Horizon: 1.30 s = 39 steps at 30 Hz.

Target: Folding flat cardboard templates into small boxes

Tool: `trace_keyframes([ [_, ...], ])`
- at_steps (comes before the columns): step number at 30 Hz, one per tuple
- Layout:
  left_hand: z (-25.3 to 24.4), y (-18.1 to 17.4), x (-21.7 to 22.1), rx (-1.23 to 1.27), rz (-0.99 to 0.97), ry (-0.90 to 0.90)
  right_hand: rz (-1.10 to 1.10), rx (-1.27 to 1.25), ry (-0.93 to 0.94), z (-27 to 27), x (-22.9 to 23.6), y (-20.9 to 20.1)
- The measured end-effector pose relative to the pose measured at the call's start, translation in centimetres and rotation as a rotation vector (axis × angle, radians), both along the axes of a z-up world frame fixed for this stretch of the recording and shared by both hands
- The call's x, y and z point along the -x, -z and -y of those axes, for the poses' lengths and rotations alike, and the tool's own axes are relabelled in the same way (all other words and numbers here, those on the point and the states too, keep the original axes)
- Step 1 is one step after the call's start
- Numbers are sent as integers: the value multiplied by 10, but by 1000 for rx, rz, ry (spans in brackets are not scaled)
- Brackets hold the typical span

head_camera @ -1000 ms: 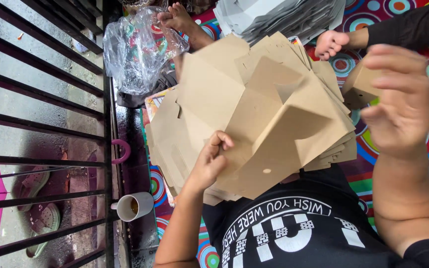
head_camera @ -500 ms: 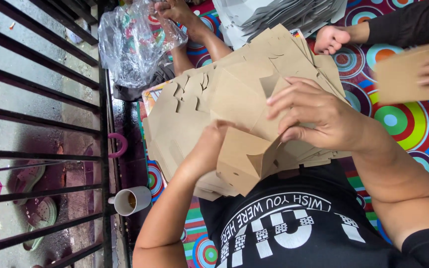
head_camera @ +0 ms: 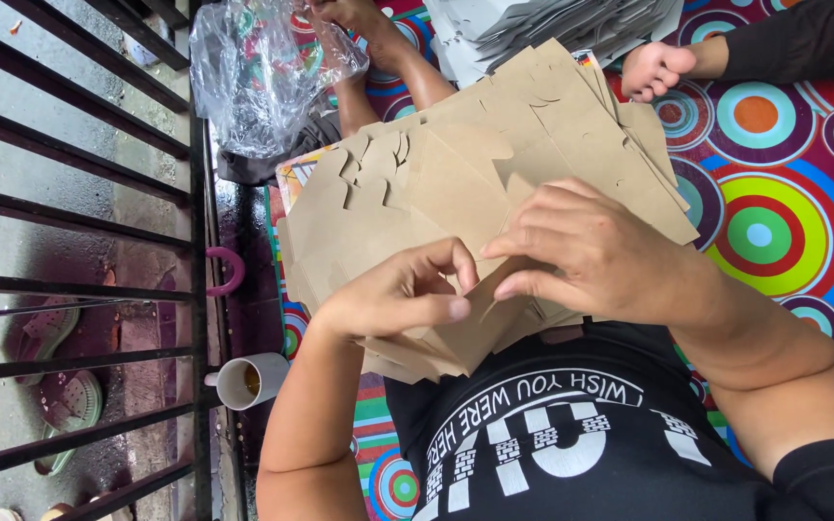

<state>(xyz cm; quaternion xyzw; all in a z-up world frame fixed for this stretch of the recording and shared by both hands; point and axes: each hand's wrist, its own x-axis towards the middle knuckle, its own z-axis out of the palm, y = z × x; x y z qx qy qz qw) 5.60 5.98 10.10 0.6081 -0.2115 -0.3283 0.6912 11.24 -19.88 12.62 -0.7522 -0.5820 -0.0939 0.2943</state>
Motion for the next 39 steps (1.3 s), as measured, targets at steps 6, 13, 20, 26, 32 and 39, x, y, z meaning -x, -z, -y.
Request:
trace_keyframes([
  [6, 1, 16, 9, -12, 23, 77, -459, -182, -90, 18, -17, 4],
  [13, 7, 35, 11, -10, -62, 13, -781, -97, -418, 21, -35, 28],
  [20, 12, 46, 13, -95, -228, -37, -297, -43, 18, 10, -9, 36],
  [26, 11, 59, 13, -61, -95, -54, -65, 40, 16, 4, 6, 38],
  [32, 8, 71, 17, -18, -38, -116, -9, 254, -91, 13, 8, 35],
  [39, 7, 36, 71, -73, 579, -710, 70, 257, 34, 15, 13, 39],
])
